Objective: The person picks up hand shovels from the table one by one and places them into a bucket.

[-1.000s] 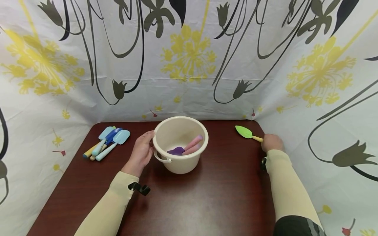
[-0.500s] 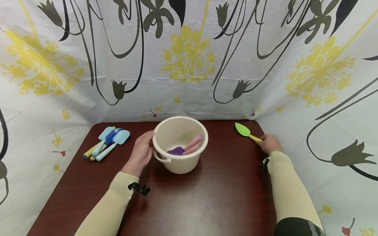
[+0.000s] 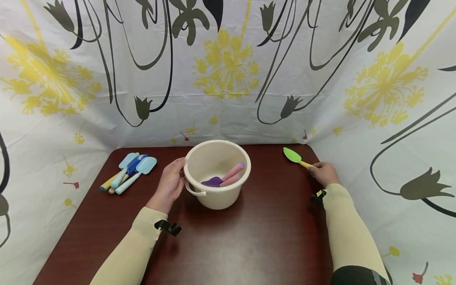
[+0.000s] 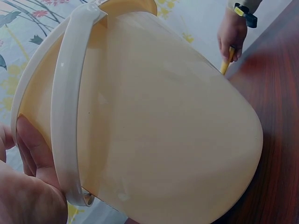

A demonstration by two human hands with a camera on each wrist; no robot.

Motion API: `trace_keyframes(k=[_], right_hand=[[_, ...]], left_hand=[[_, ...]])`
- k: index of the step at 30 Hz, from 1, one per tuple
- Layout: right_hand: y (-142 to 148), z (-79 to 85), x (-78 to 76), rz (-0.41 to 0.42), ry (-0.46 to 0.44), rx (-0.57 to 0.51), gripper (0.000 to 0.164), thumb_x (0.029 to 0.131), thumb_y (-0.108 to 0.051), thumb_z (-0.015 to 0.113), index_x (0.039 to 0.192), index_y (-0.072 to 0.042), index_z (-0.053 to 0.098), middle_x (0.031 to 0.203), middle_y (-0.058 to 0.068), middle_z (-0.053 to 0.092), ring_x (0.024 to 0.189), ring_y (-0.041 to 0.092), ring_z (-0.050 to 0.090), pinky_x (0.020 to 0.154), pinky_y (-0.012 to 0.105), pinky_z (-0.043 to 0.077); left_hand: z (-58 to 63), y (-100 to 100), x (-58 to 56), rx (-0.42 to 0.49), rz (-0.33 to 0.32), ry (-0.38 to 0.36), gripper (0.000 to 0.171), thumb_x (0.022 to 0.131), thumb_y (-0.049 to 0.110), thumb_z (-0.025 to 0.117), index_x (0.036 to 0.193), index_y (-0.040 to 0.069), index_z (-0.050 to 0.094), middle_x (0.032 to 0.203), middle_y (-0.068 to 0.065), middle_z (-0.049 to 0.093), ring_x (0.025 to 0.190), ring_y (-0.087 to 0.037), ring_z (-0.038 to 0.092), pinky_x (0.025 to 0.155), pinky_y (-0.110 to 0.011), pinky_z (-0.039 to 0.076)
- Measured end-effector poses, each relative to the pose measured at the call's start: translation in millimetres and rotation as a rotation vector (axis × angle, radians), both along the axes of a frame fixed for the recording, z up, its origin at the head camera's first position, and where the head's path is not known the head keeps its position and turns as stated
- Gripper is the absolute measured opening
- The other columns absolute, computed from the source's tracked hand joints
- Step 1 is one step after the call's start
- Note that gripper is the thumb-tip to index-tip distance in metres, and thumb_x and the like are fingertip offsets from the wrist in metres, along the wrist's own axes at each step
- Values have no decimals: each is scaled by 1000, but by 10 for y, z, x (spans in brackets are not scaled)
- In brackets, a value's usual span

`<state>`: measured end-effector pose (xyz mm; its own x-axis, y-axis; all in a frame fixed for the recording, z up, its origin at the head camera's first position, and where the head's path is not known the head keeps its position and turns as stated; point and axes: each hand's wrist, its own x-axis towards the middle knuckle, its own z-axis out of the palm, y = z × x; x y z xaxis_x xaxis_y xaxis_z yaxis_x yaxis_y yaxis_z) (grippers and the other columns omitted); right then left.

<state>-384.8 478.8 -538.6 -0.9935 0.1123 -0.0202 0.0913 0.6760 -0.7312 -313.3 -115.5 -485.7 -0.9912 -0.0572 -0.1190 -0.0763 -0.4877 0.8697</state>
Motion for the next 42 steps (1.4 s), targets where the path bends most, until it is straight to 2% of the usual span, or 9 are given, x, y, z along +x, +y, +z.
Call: trace_keyframes(k=[8, 13, 16, 20, 26, 31, 36, 42], right_hand=[[-104, 59, 12, -105, -58, -267, 52, 108, -24, 70, 140, 17, 60, 91, -5, 78, 81, 2, 73, 72, 22, 60], [-229, 155, 66, -233, -68, -521, 48, 108, -16, 70, 145, 13, 58, 87, -12, 76, 82, 2, 77, 75, 20, 61], [-273, 202, 63, -315, -94, -634, 40, 109, -18, 71, 141, 4, 61, 86, -12, 76, 84, 4, 79, 79, 20, 61], [-316, 238, 60, -368, -98, -720, 25, 108, -17, 71, 127, -2, 63, 86, -8, 77, 85, 8, 81, 88, 26, 63], [-390, 274, 64, -362, -80, -828, 21, 108, -11, 71, 123, 2, 62, 86, -1, 79, 83, 12, 82, 91, 31, 63], [-491, 420, 135, -328, -78, -889, 19, 108, -5, 67, 122, 7, 64, 88, 0, 75, 82, 15, 81, 91, 32, 63], [-587, 597, 203, -271, -71, -897, 21, 109, -5, 65, 125, 9, 63, 94, 2, 71, 82, 13, 80, 94, 32, 63], [-682, 720, 214, -222, -61, -864, 32, 110, -8, 66, 136, 8, 57, 101, 5, 73, 88, 13, 80, 96, 31, 61]], left_hand=[[-1, -4, -3, -3, -1, 2, 29, 107, 19, 69, 130, 0, 72, 127, -15, 68, 114, -31, 60, 80, -27, 54], [-1, 1, -5, -8, 6, 1, 27, 107, 18, 69, 128, 1, 72, 125, -13, 69, 113, -31, 60, 81, -28, 54], [14, 4, 4, -4, 6, 5, 27, 107, 18, 69, 128, 0, 72, 126, -14, 69, 114, -32, 60, 81, -28, 55], [22, 3, 13, -5, -2, 6, 27, 109, 18, 68, 129, 0, 72, 129, -15, 68, 116, -32, 60, 83, -28, 56], [16, 4, 13, -3, 1, 8, 27, 108, 17, 68, 129, 0, 72, 128, -16, 68, 116, -32, 61, 83, -28, 56], [12, 3, 12, -4, 1, 5, 28, 108, 18, 68, 130, 0, 71, 129, -15, 68, 116, -32, 61, 86, -29, 56], [9, -2, 7, -4, -3, 4, 29, 109, 18, 68, 130, 0, 71, 130, -15, 68, 116, -30, 61, 88, -30, 57], [23, -2, 15, -3, -2, 2, 28, 108, 18, 69, 130, 0, 71, 128, -13, 69, 113, -29, 61, 85, -28, 56]])
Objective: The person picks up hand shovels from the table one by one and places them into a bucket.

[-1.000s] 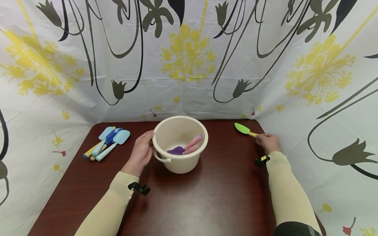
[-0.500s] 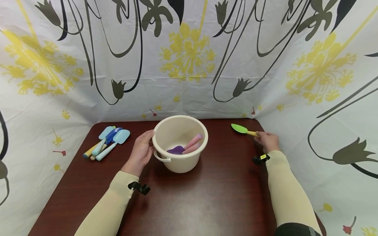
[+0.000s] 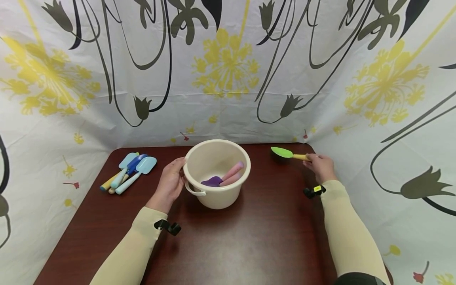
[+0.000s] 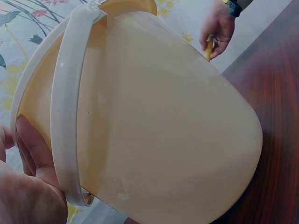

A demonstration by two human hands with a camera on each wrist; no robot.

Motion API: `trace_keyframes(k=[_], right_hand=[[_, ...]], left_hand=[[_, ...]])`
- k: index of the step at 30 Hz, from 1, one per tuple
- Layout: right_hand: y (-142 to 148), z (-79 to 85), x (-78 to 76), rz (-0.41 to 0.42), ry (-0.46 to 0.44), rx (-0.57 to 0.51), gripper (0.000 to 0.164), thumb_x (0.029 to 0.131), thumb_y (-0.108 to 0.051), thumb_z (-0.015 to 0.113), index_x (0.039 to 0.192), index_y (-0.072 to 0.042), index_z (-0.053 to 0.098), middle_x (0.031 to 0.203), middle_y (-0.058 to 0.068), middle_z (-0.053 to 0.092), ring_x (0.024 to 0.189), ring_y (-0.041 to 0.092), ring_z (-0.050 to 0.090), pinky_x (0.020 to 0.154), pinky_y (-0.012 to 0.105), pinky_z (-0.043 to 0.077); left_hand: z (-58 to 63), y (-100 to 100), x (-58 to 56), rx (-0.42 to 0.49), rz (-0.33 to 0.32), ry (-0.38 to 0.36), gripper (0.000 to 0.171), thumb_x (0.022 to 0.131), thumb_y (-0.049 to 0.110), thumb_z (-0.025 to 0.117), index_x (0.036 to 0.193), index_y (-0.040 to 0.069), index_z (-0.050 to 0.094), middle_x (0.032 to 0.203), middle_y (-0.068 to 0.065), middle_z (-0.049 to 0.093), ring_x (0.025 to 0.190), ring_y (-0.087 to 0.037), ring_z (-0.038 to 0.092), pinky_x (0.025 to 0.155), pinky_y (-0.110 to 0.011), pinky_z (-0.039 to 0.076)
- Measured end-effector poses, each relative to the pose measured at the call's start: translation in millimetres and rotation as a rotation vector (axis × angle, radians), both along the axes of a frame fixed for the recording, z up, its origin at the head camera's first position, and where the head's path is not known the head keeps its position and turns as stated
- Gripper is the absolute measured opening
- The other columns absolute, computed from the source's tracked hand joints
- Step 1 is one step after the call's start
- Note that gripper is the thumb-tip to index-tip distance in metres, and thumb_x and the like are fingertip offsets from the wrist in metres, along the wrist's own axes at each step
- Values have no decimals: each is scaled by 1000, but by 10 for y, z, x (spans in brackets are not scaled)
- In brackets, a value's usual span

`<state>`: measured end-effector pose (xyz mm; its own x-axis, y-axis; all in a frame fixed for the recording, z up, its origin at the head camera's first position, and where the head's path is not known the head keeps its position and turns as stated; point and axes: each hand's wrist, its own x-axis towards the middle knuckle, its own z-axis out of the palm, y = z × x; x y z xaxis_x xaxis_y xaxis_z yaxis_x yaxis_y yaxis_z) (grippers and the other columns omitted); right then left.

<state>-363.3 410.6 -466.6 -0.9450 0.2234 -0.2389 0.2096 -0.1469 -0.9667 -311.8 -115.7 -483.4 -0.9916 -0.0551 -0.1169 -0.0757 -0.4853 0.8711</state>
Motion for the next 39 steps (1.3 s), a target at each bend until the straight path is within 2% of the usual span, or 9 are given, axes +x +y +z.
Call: trace_keyframes(k=[2, 7, 14, 20, 23, 26, 34, 39], right_hand=[[-25, 31, -1, 14, 5, 2, 35, 110, -9, 65, 139, 8, 54, 101, 4, 74, 91, 12, 80, 96, 31, 61], [-104, 126, 4, 52, 26, -5, 45, 111, -11, 64, 148, 11, 47, 99, 1, 75, 97, 13, 80, 88, 26, 63], [-243, 287, 31, 69, 25, 81, 54, 112, -16, 63, 155, 10, 42, 121, 6, 65, 106, 15, 77, 89, 24, 62], [-364, 420, 34, 89, 73, 82, 40, 111, -16, 65, 141, 9, 54, 122, 8, 67, 105, 17, 77, 88, 24, 62], [-420, 474, 25, 98, 124, 76, 32, 111, -13, 66, 134, 9, 63, 123, 7, 65, 101, 17, 78, 92, 27, 62], [-475, 504, 13, 105, 178, 77, 23, 110, -13, 67, 126, 4, 69, 123, 5, 64, 98, 16, 78, 93, 29, 62], [-721, 659, 56, 141, 308, 15, 10, 108, -8, 71, 113, -2, 76, 114, 3, 68, 93, 15, 79, 96, 31, 62], [-889, 788, 134, 181, 349, 35, 8, 107, -8, 72, 110, -3, 77, 115, 5, 67, 92, 16, 80, 92, 30, 63]], left_hand=[[-2, 2, -3, 2, -1, 1, 28, 108, 18, 69, 130, 0, 71, 127, -13, 69, 113, -29, 61, 85, -28, 56], [-5, 9, -7, 4, 4, -3, 27, 108, 18, 69, 128, 1, 71, 125, -12, 69, 113, -29, 61, 84, -28, 56], [0, 17, -1, 5, 9, -1, 26, 108, 18, 69, 127, 1, 72, 125, -11, 70, 114, -28, 61, 86, -29, 56], [-7, 14, -4, 3, 11, 0, 25, 108, 18, 69, 127, 2, 72, 124, -11, 69, 112, -27, 61, 85, -28, 56], [-13, 12, -3, 3, 11, 2, 26, 108, 17, 69, 127, 1, 72, 125, -12, 69, 112, -27, 61, 85, -28, 55], [-21, 8, -1, 5, 6, 0, 28, 107, 18, 69, 129, 1, 71, 127, -13, 68, 114, -29, 60, 85, -28, 55], [-31, 1, -4, 12, 11, -2, 28, 107, 18, 70, 129, 1, 71, 127, -13, 68, 115, -30, 60, 84, -28, 56], [-31, 0, -6, 13, 5, -5, 27, 108, 20, 71, 129, 2, 72, 129, -13, 69, 118, -31, 60, 87, -29, 56]])
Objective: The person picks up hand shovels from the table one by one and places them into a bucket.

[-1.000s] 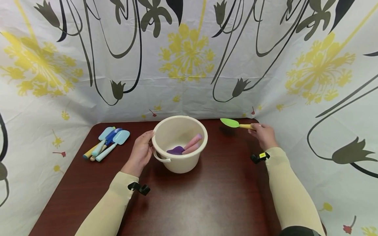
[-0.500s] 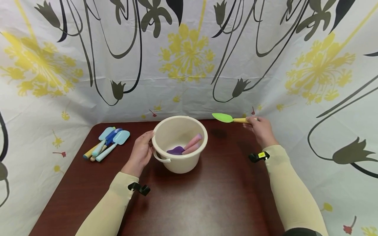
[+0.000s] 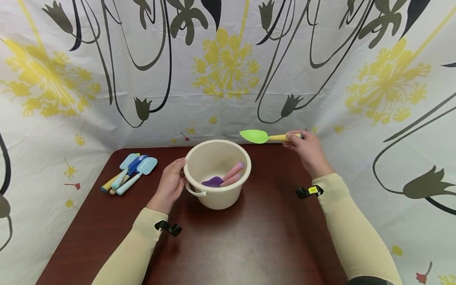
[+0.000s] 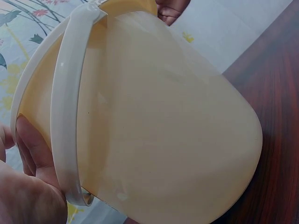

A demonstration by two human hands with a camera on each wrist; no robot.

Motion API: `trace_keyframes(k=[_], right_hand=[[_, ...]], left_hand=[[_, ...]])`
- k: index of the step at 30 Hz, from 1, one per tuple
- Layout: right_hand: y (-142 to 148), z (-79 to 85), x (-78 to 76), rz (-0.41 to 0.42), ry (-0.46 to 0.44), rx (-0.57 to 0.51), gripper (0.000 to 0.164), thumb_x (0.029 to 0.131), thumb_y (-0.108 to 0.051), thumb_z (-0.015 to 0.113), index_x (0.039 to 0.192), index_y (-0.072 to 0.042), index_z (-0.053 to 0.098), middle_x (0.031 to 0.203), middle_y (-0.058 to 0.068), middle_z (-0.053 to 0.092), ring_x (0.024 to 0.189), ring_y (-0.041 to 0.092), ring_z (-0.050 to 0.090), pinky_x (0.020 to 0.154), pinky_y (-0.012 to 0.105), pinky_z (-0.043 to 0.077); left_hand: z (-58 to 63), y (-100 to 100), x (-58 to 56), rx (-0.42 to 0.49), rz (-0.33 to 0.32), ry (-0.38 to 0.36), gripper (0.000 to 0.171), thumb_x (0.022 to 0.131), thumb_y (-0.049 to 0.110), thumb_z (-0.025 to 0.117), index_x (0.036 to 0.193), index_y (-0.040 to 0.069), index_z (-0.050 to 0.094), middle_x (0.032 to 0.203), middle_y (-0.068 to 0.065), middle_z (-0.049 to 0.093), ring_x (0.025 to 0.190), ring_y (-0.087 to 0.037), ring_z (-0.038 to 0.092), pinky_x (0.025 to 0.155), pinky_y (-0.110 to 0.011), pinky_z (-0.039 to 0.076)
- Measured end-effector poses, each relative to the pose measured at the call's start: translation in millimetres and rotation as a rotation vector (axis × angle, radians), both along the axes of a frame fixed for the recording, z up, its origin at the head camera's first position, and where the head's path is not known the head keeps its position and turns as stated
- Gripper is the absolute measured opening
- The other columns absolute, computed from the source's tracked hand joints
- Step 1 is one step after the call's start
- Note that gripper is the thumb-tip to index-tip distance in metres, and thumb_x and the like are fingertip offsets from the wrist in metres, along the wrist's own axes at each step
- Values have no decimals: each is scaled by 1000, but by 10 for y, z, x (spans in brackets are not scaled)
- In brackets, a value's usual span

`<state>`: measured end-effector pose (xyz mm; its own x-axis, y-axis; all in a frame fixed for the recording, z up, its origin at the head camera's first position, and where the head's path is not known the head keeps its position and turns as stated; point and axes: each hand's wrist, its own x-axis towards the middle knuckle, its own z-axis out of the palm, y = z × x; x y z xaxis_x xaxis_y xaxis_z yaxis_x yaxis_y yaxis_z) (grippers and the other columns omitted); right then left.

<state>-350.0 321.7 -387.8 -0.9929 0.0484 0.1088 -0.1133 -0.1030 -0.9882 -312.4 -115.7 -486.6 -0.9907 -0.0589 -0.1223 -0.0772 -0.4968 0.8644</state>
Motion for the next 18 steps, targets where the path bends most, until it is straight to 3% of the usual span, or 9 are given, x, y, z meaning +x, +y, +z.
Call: trace_keyframes(k=[9, 18], right_hand=[[-215, 134, 78, 92, -5, 33, 11, 108, -10, 73, 115, -1, 74, 113, 6, 69, 91, 17, 79, 92, 29, 63], [-423, 197, 124, 138, -35, 133, 36, 108, -14, 74, 129, 12, 62, 107, 2, 74, 93, 18, 78, 94, 30, 62]], left_hand=[[11, -3, -2, -6, -7, 6, 30, 108, 20, 69, 132, 2, 71, 132, -14, 67, 115, -28, 62, 94, -33, 57], [11, 1, 2, -8, -6, 2, 29, 108, 19, 68, 132, 2, 71, 132, -13, 68, 118, -31, 60, 99, -37, 55]])
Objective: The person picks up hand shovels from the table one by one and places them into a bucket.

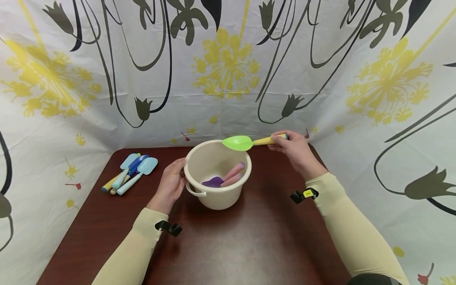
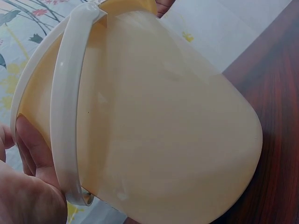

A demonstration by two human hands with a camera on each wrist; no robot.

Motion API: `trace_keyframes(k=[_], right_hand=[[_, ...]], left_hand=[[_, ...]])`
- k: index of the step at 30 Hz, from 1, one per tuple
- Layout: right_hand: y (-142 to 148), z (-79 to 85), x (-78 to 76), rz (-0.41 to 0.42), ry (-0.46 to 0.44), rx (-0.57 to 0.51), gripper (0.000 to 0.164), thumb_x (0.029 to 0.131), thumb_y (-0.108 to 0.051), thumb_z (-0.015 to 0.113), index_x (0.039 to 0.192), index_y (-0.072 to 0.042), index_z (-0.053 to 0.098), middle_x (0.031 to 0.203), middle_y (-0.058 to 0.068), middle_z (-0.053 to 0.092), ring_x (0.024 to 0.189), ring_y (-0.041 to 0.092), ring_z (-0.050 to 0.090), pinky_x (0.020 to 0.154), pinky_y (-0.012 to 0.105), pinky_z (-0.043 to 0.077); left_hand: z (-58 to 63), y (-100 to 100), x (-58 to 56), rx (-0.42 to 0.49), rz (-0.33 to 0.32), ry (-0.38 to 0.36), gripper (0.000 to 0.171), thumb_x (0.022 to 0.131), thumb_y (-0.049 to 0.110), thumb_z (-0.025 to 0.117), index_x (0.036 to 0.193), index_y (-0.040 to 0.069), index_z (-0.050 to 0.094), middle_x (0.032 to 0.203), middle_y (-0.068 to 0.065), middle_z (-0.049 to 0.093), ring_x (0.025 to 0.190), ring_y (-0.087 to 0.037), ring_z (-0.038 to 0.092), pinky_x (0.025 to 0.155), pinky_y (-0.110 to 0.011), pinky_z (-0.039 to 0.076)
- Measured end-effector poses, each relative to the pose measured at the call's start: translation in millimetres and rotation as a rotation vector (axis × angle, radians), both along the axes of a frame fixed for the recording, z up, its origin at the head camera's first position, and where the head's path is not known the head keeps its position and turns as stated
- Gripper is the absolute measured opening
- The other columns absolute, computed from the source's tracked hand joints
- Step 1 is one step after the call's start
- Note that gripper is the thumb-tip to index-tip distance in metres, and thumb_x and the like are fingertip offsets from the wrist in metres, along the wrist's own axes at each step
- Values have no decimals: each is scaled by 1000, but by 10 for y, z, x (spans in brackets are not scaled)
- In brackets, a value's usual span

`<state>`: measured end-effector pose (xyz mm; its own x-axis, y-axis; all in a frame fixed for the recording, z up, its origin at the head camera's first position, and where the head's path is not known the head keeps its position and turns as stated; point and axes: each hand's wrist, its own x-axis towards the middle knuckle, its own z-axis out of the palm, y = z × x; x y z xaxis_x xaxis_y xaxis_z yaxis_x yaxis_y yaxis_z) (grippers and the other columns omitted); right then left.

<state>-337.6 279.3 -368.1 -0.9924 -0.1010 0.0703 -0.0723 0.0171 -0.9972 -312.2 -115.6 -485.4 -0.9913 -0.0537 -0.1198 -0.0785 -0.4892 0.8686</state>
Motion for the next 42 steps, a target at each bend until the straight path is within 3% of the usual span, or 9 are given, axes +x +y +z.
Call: trace_keyframes(k=[8, 14, 24, 30, 42], right_hand=[[-127, 19, 18, 28, 2, 56, 37, 108, -15, 73, 131, 13, 64, 108, 2, 75, 96, 17, 78, 94, 29, 62], [-202, 30, 21, 63, -2, 193, 40, 112, -20, 69, 135, 11, 63, 119, 3, 72, 102, 17, 77, 98, 32, 61], [-394, 26, -14, 162, 8, 288, 39, 111, -20, 70, 133, 11, 66, 120, 17, 73, 107, 25, 76, 96, 35, 63], [-512, 16, -9, 178, 21, 364, 33, 109, -18, 72, 130, 7, 68, 122, 22, 74, 113, 33, 76, 93, 34, 63], [-713, 6, -31, 212, 54, 495, 32, 108, -13, 71, 131, 10, 67, 122, 23, 74, 108, 33, 76, 90, 36, 64]], left_hand=[[-11, 2, 1, -1, 3, 7, 27, 108, 19, 69, 129, 2, 72, 127, -11, 70, 110, -26, 62, 88, -30, 57], [-8, -2, 6, 0, 0, 12, 27, 108, 20, 70, 129, 2, 72, 128, -12, 69, 112, -26, 62, 89, -30, 56], [-2, 12, 1, 16, 20, 4, 24, 106, 17, 70, 124, 1, 73, 121, -11, 70, 104, -25, 61, 78, -26, 53], [-10, 13, -3, 17, 23, 7, 24, 107, 17, 70, 125, 0, 73, 121, -12, 71, 105, -25, 62, 79, -27, 55], [-14, 22, -9, 34, 26, 4, 26, 106, 15, 70, 127, -1, 71, 120, -11, 70, 109, -27, 61, 79, -26, 55]])
